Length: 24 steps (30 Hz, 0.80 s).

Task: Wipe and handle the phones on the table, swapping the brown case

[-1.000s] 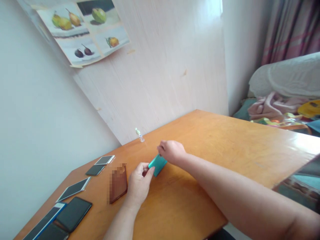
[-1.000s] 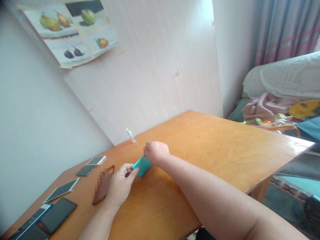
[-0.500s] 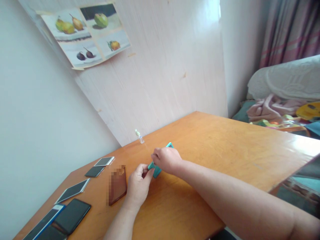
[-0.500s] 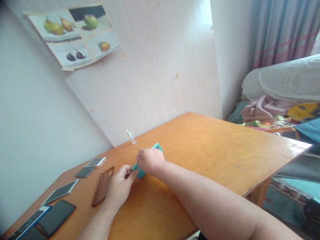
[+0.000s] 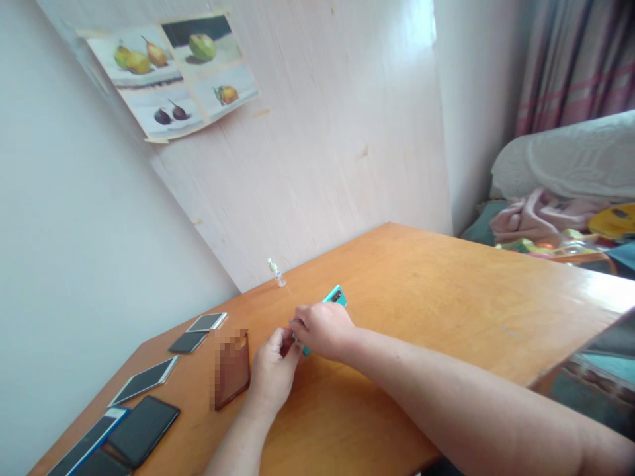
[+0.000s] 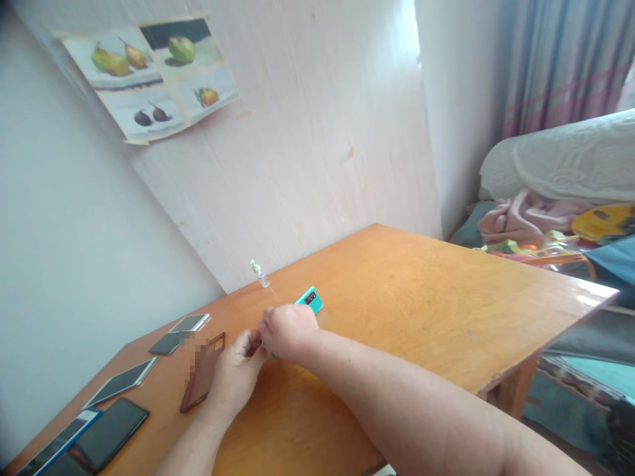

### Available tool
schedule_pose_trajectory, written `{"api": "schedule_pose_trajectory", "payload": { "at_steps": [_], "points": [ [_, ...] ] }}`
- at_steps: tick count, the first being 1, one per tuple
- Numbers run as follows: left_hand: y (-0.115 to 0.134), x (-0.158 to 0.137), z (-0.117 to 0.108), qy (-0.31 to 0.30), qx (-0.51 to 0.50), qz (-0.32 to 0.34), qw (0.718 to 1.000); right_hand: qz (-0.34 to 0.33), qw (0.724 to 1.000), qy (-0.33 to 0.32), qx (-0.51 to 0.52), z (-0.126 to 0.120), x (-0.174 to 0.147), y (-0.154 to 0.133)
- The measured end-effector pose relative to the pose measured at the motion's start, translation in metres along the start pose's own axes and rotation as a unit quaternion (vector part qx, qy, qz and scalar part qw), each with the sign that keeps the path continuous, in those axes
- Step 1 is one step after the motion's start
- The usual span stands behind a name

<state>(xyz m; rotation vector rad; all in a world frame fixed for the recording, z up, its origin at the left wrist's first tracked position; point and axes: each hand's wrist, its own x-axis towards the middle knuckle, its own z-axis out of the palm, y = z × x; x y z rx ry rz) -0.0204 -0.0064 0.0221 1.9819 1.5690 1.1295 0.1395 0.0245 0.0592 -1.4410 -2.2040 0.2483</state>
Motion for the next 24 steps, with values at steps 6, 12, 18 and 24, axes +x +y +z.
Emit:
{"api": "schedule_pose_trajectory", "payload": {
  "at_steps": [6,12,18,24],
  "points": [
    [0.000,-0.001,0.000,-0.001,0.003,-0.001,1.000,0.188,0.981,0.036,-0.021,-0.028,0.027,0.061],
    [0.000,-0.001,0.000,0.001,-0.011,0.000,1.000,0.121,0.992,0.034,-0.017,-0.015,0.013,0.031],
    [-0.002,0.000,-0.001,-0.006,0.003,-0.001,1.000,0.021,1.000,0.011,-0.006,-0.004,0.004,0.009],
    [-0.004,-0.001,0.000,0.002,0.009,0.005,1.000,0.181,0.981,0.055,-0.031,-0.027,0.028,0.065]
  ]
}}
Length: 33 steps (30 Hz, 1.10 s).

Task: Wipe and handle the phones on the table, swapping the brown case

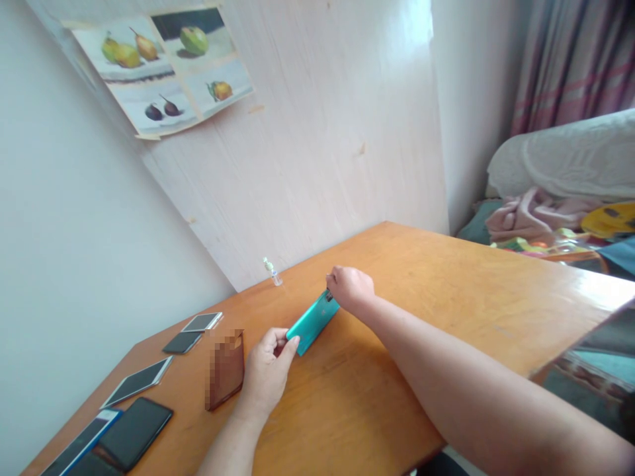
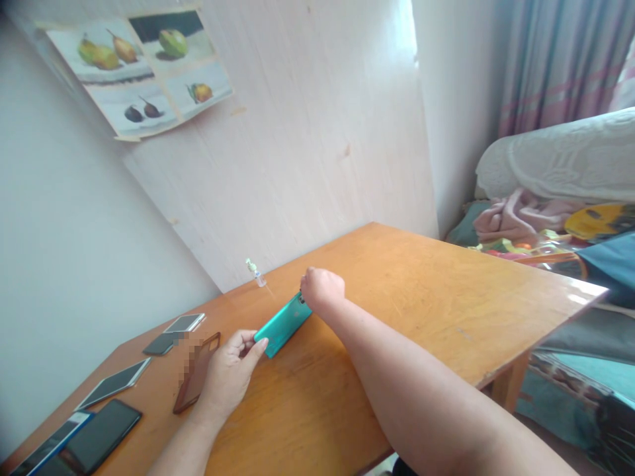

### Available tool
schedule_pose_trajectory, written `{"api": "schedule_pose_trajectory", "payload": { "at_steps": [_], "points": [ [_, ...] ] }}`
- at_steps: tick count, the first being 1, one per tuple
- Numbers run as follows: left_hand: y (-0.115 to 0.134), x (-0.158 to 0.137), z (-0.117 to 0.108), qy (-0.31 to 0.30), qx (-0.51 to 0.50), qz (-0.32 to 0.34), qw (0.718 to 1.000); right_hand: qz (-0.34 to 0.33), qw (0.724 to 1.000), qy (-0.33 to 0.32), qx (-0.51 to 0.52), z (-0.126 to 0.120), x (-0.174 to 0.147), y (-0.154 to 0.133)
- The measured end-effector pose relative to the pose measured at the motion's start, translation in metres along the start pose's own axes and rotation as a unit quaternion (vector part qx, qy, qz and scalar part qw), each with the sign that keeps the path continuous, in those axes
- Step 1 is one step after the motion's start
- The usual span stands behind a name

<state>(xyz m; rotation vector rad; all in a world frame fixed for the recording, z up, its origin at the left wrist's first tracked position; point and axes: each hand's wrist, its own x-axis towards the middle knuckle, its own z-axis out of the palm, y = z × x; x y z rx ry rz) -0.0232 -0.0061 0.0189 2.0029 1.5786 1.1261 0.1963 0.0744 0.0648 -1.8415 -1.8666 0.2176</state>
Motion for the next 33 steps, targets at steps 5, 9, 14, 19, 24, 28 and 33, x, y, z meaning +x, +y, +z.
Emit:
{"api": "schedule_pose_trajectory", "payload": {
  "at_steps": [5,9,14,19,24,28,33],
  "points": [
    [0.005,0.000,-0.002,-0.005,0.015,-0.008,1.000,-0.109,0.994,-0.017,0.013,0.013,-0.033,-0.033],
    [0.003,0.000,-0.002,-0.013,-0.003,-0.005,1.000,-0.213,0.976,-0.040,0.022,0.018,-0.053,-0.051],
    [-0.004,0.000,0.000,-0.002,0.008,0.001,1.000,-0.021,0.999,-0.028,0.003,0.002,-0.012,-0.014],
    [-0.006,0.000,0.001,-0.002,0.003,0.003,1.000,-0.019,1.000,-0.016,0.000,0.000,-0.006,-0.009],
    [-0.003,0.001,0.000,-0.005,-0.003,-0.003,1.000,-0.197,0.979,-0.049,0.019,0.014,-0.050,-0.048],
    [0.001,0.000,-0.002,-0.001,0.008,0.002,1.000,-0.166,0.985,-0.052,0.014,0.011,-0.043,-0.042],
    [-0.001,0.000,-0.001,-0.003,0.021,-0.004,1.000,-0.016,1.000,-0.017,-0.005,0.000,-0.004,-0.006]
  ]
}}
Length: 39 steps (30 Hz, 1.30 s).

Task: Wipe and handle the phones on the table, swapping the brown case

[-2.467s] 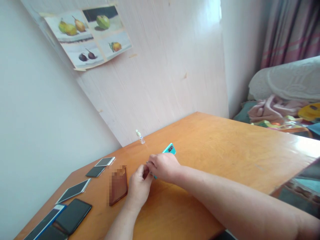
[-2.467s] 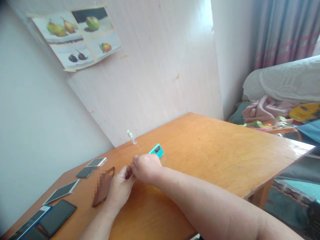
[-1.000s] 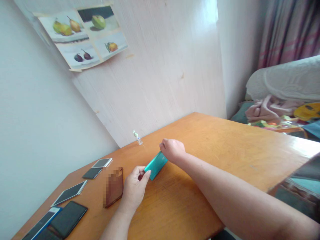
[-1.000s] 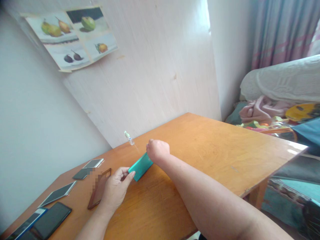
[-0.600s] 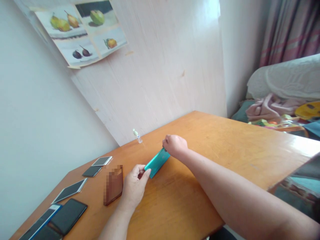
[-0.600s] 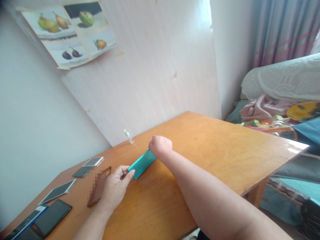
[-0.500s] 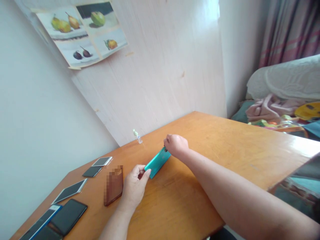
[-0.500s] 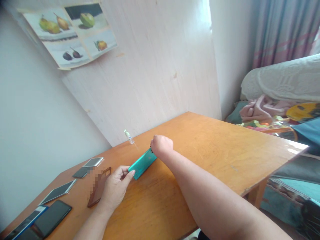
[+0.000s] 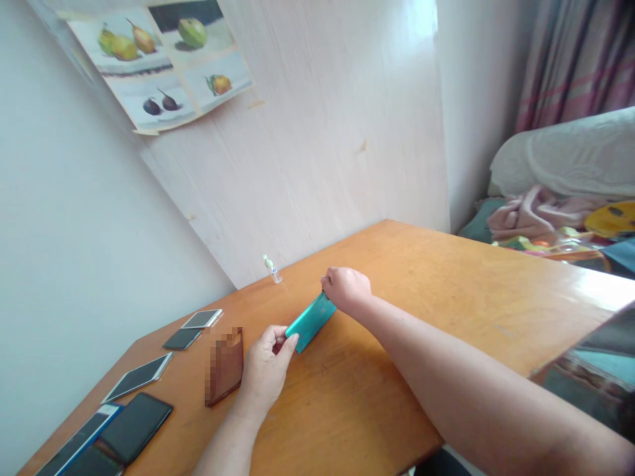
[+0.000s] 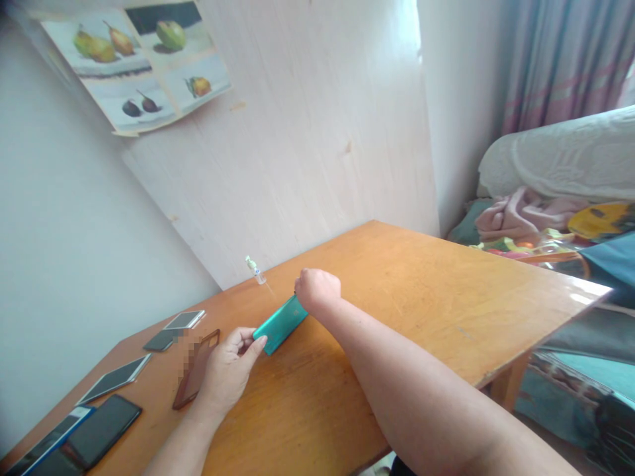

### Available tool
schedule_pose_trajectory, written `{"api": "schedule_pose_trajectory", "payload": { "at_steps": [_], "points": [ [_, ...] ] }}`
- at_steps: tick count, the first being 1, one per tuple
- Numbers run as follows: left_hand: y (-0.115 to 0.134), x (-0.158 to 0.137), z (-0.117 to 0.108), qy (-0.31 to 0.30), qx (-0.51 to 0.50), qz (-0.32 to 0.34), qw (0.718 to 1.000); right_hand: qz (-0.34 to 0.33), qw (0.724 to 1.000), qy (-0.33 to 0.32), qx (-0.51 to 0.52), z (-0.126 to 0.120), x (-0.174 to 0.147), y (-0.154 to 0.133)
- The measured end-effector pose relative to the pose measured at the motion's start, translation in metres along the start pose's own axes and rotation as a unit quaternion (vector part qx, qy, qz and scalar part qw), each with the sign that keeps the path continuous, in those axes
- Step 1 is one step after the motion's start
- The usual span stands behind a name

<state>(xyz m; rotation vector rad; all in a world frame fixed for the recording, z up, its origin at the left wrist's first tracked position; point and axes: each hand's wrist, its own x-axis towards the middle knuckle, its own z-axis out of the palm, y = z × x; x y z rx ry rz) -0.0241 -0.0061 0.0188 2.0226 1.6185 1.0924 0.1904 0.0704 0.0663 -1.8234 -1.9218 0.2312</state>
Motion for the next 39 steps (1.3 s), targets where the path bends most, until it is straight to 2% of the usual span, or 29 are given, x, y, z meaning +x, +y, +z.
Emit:
{"api": "schedule_pose_trajectory", "payload": {
  "at_steps": [2,4,9,11,14,17,20,24,26,28,31,33,35,37,39],
  "points": [
    [-0.003,0.000,0.001,0.000,-0.006,0.005,1.000,0.001,1.000,0.005,-0.001,0.001,0.000,0.000],
    [-0.005,0.001,0.001,0.001,-0.010,0.007,1.000,-0.030,1.000,0.001,0.003,0.005,-0.013,-0.012],
    [-0.001,0.001,0.000,-0.004,-0.020,0.003,1.000,-0.212,0.976,-0.039,0.020,0.017,-0.048,-0.046],
    [0.002,0.001,-0.001,-0.001,-0.015,0.000,1.000,-0.191,0.980,-0.046,0.020,0.015,-0.043,-0.041],
    [0.002,0.000,-0.001,0.000,-0.007,-0.004,1.000,-0.059,0.998,-0.021,0.012,0.007,-0.018,-0.017],
    [-0.001,0.000,0.001,0.001,-0.022,0.000,1.000,-0.006,1.000,0.000,0.004,0.003,0.000,0.002],
    [-0.004,0.000,0.002,0.004,-0.031,0.003,0.999,-0.027,1.000,0.001,0.008,0.006,-0.009,-0.006],
    [-0.003,0.000,0.000,-0.001,-0.028,0.001,1.000,-0.160,0.986,-0.030,0.024,0.016,-0.042,-0.039],
    [-0.001,0.000,-0.001,-0.004,-0.028,0.003,1.000,-0.194,0.980,-0.038,0.027,0.018,-0.048,-0.045],
    [0.000,0.000,-0.001,-0.004,-0.028,0.005,1.000,-0.152,0.988,-0.031,0.023,0.016,-0.040,-0.038],
    [-0.002,0.000,0.001,0.002,-0.029,0.003,1.000,-0.033,0.999,-0.003,0.016,0.009,-0.014,-0.011],
    [-0.003,0.000,0.002,0.005,-0.027,0.004,1.000,0.006,1.000,0.008,0.012,0.005,0.001,0.004],
    [-0.004,0.000,0.002,0.009,-0.023,0.006,1.000,0.009,1.000,0.012,0.009,0.003,0.005,0.010],
    [-0.005,0.000,0.002,0.010,-0.022,0.005,1.000,-0.009,1.000,0.012,0.012,0.006,-0.003,0.002],
    [-0.004,0.000,0.001,0.011,-0.024,0.001,1.000,-0.060,0.998,0.000,0.017,0.011,-0.019,-0.014]
  ]
}}
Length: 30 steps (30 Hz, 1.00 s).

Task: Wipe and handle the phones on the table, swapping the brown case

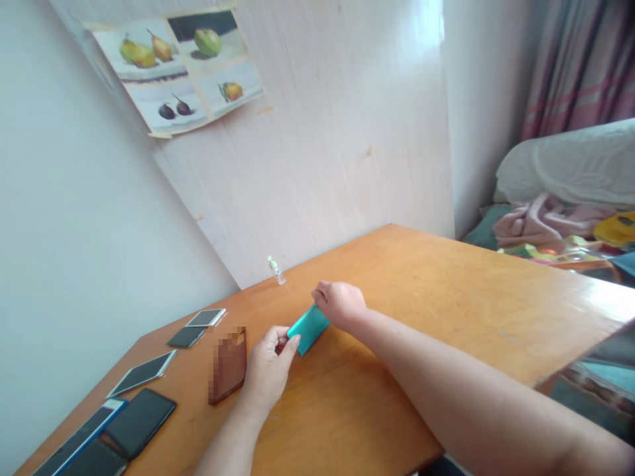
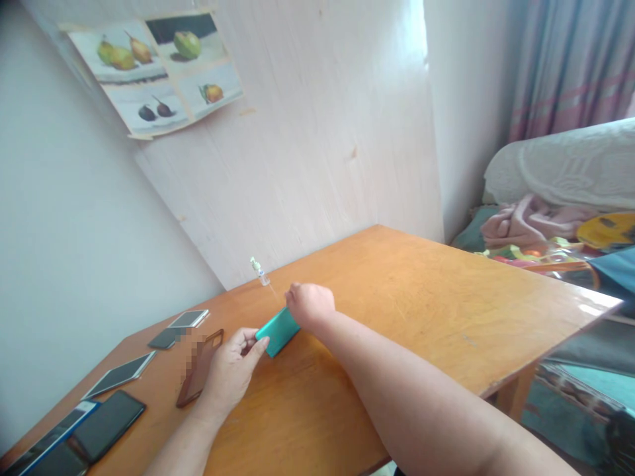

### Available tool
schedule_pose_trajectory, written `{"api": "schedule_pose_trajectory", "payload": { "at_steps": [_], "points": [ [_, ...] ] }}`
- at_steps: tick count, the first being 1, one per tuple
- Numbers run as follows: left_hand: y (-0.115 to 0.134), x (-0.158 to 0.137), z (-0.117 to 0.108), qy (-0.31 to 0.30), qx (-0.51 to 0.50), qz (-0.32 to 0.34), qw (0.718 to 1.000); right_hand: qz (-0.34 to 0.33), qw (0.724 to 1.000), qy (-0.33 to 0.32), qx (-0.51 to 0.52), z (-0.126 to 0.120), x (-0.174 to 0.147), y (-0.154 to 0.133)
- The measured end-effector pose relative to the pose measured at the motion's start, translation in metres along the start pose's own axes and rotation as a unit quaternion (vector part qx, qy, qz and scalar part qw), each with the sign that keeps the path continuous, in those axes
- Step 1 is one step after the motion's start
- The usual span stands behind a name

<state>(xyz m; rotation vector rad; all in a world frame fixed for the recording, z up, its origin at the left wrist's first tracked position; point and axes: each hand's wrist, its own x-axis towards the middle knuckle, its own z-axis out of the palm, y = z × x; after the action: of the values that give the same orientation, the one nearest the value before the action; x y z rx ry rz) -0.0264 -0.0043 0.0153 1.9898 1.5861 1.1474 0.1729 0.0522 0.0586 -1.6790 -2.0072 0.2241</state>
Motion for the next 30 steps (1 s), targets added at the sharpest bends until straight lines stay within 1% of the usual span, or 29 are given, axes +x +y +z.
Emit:
{"api": "schedule_pose_trajectory", "payload": {
  "at_steps": [3,4,5,6,9,10,12,13,15,17,19,20,21,22,23,26,28,30],
  "points": [
    [0.001,0.000,-0.001,-0.007,0.003,-0.004,1.000,-0.121,0.992,-0.029,0.011,0.007,-0.019,-0.024],
    [0.002,0.000,-0.001,-0.009,0.006,-0.004,1.000,-0.143,0.989,-0.036,0.011,0.008,-0.021,-0.027],
    [0.002,0.000,-0.001,-0.010,0.007,-0.004,1.000,-0.140,0.989,-0.037,0.009,0.008,-0.021,-0.027],
    [0.002,0.000,-0.001,-0.008,0.007,-0.002,1.000,-0.113,0.993,-0.034,0.005,0.006,-0.018,-0.023],
    [0.004,0.000,0.000,0.001,-0.003,-0.001,1.000,0.007,1.000,-0.013,-0.013,-0.002,0.001,0.000],
    [0.005,0.000,0.000,0.001,-0.007,-0.002,1.000,0.030,0.999,-0.007,-0.017,-0.004,0.008,0.007],
    [0.007,0.000,0.000,0.001,-0.010,-0.005,1.000,0.046,0.999,0.000,-0.020,-0.007,0.015,0.015],
    [0.008,0.000,0.000,0.000,-0.008,-0.006,1.000,0.046,0.999,0.001,-0.020,-0.006,0.014,0.014],
    [0.010,0.000,-0.001,0.000,0.001,-0.009,1.000,0.017,1.000,-0.001,-0.015,-0.002,0.004,0.003],
    [0.011,-0.001,-0.001,-0.003,0.006,-0.010,1.000,-0.054,0.998,-0.009,-0.005,0.004,-0.012,-0.016],
    [0.010,-0.001,-0.001,-0.011,-0.002,-0.005,1.000,-0.131,0.991,-0.022,0.005,0.009,-0.025,-0.032],
    [0.009,-0.001,-0.001,-0.013,-0.005,-0.003,1.000,-0.151,0.988,-0.029,0.008,0.010,-0.029,-0.036],
    [0.008,-0.001,-0.001,-0.013,-0.008,-0.001,1.000,-0.148,0.988,-0.032,0.007,0.009,-0.029,-0.037],
    [0.007,-0.001,0.000,-0.010,-0.008,-0.001,1.000,-0.128,0.991,-0.034,0.004,0.007,-0.026,-0.034],
    [0.006,-0.001,0.000,-0.007,-0.006,0.000,1.000,-0.091,0.995,-0.032,-0.001,0.004,-0.020,-0.027],
    [0.005,-0.001,0.000,-0.002,0.001,-0.001,1.000,0.044,0.999,-0.011,-0.014,-0.008,0.005,0.002],
    [0.006,-0.001,0.000,0.000,0.003,-0.002,1.000,0.076,0.997,-0.005,-0.020,-0.013,0.017,0.017],
    [0.007,-0.001,0.000,0.002,0.002,-0.001,1.000,0.075,0.997,-0.002,-0.021,-0.013,0.017,0.018]
  ]
}}
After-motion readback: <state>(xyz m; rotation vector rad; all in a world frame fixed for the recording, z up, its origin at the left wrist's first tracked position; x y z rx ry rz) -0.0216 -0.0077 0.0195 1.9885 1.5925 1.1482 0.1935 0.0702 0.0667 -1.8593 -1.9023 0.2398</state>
